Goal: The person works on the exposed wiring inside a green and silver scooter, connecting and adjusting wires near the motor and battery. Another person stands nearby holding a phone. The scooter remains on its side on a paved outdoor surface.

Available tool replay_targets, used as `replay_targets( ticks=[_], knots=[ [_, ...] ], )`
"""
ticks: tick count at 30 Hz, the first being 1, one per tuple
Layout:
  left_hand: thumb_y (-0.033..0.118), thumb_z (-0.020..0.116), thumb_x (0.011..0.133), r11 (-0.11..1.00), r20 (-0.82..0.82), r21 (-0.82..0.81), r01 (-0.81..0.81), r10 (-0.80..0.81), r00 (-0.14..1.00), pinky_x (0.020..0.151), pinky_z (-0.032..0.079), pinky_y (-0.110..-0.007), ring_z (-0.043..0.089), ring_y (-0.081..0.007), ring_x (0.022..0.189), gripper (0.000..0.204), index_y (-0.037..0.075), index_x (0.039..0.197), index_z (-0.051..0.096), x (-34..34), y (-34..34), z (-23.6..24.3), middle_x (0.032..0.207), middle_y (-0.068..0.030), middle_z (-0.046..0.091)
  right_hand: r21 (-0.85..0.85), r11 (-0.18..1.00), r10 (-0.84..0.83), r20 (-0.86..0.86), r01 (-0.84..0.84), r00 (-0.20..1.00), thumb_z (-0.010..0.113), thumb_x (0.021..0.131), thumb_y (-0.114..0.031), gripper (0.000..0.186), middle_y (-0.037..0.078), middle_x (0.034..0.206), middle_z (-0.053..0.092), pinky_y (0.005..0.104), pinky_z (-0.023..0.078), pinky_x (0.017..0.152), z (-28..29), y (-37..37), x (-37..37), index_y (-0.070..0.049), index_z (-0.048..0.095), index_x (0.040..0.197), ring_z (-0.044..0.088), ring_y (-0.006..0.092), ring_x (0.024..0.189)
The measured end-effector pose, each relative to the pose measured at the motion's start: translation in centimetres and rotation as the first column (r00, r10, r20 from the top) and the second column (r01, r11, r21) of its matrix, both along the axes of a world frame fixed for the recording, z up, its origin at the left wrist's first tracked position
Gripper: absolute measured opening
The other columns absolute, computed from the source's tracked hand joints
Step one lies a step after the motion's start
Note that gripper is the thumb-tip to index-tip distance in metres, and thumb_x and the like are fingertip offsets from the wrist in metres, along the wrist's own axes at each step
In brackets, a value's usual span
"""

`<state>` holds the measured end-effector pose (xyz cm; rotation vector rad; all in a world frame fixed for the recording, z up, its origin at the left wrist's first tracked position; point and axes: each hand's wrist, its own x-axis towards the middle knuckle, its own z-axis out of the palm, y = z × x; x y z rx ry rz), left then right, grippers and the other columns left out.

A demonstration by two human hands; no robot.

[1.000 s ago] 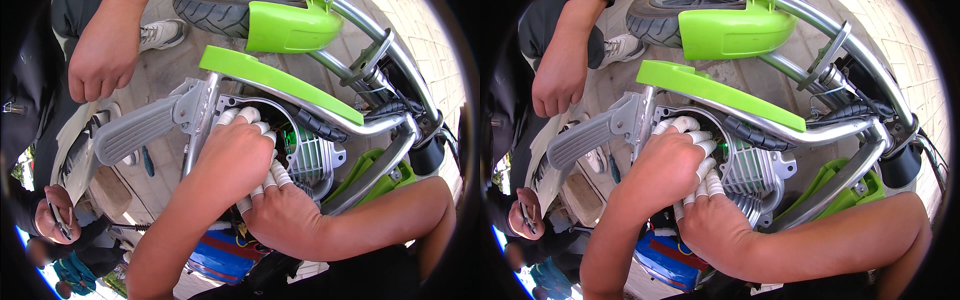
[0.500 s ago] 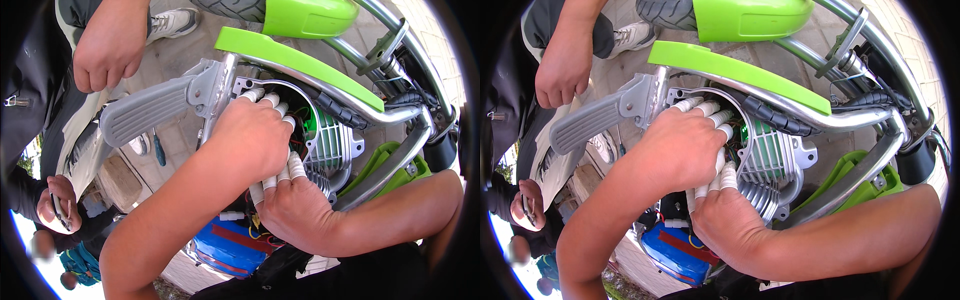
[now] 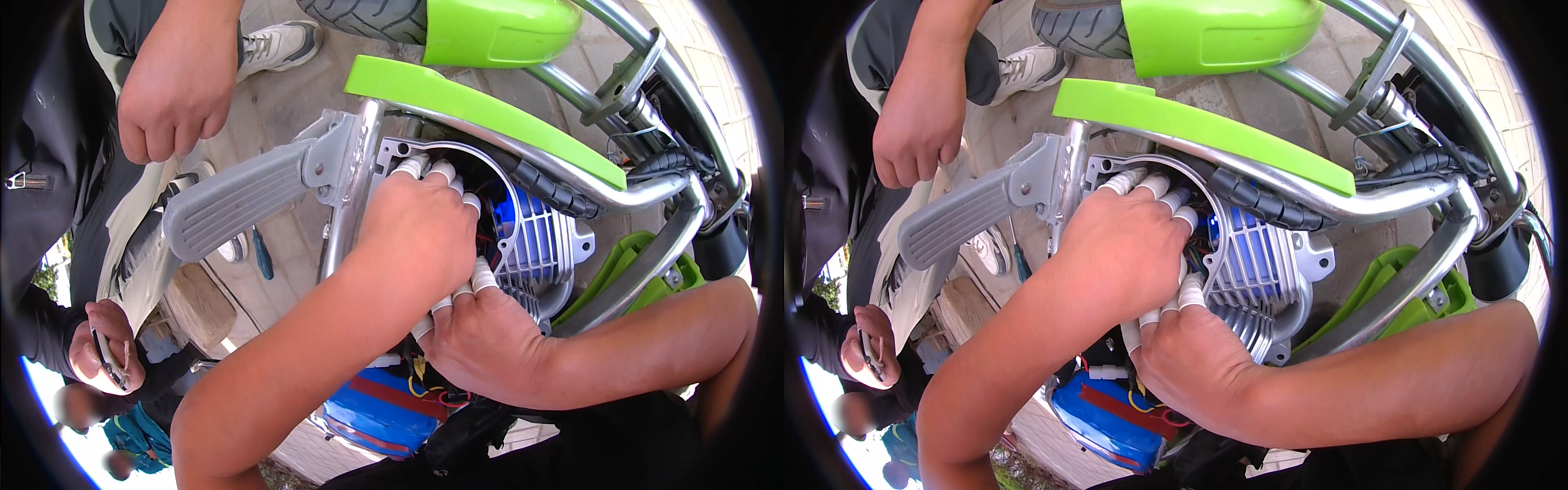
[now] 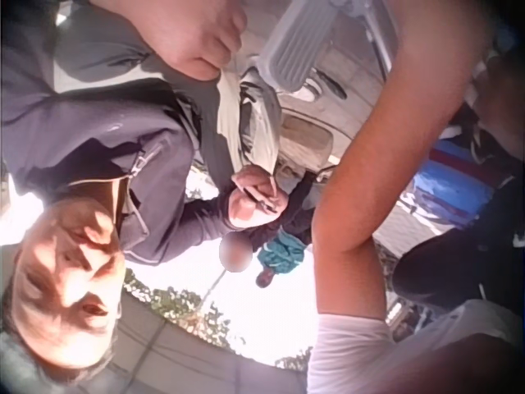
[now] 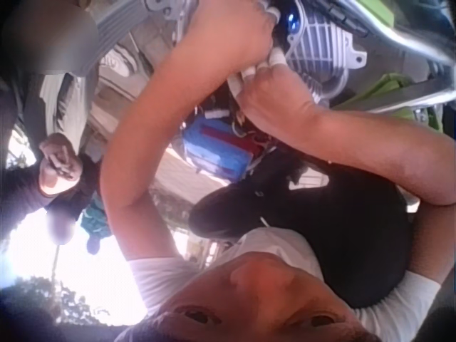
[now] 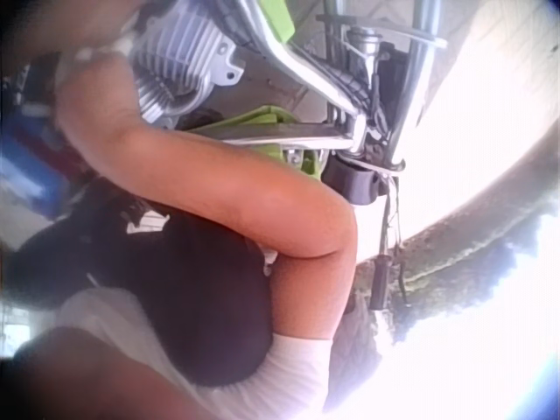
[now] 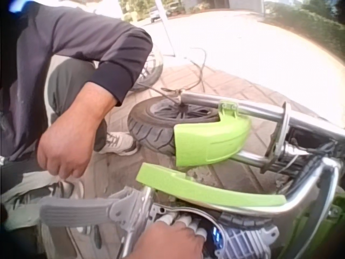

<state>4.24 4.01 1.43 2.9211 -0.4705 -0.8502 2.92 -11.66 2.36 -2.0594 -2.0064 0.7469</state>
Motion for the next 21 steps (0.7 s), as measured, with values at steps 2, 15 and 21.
replay_targets(
  ticks=[2,15,21],
  knots=[
    [0.023,0.06,0.087,1.0,0.056,0.016,0.022,-0.023,0.998,0.096,0.051,-0.04,0.065,-0.0228,0.114,0.025,0.009,0.1,0.076,-0.3,-0.1,-0.3,0.106,-0.0072,0.076,-0.012,1.0,0.006,-0.01,-0.006,1.0,0.063,0.084,-0.014,0.035,0.013,0.072,0.068,0.0616,0.049,0.104,0.0,-0.1,0.0,0.007,0.07,0.111,0.07,0.0296,0.07],
    [0.021,0.058,0.088,1.0,0.021,-0.02,0.002,-0.001,1.0,0.096,0.05,-0.04,0.065,-0.0238,0.116,0.027,0.007,0.102,0.077,0.1,-0.2,-0.2,0.109,-0.0081,0.076,0.004,1.0,-0.023,0.024,0.023,0.999,0.061,0.086,-0.018,0.039,0.016,0.085,0.072,0.0612,0.047,0.103,0.4,-0.2,0.1,0.005,0.071,0.116,0.072,0.034,0.085],
    [0.019,0.059,0.086,0.999,-0.087,0.007,-0.043,0.043,0.995,0.092,0.052,-0.039,0.067,-0.0256,0.109,0.025,0.008,0.1,0.077,0.3,-0.1,0.3,0.107,-0.0099,0.076,-0.015,1.0,0.002,-0.065,-0.003,0.998,0.061,0.085,-0.017,0.039,0.021,0.088,0.073,0.0638,0.046,0.105,-0.4,-0.1,-0.1,0.004,0.072,0.115,0.074,0.0392,0.091]
  ],
)
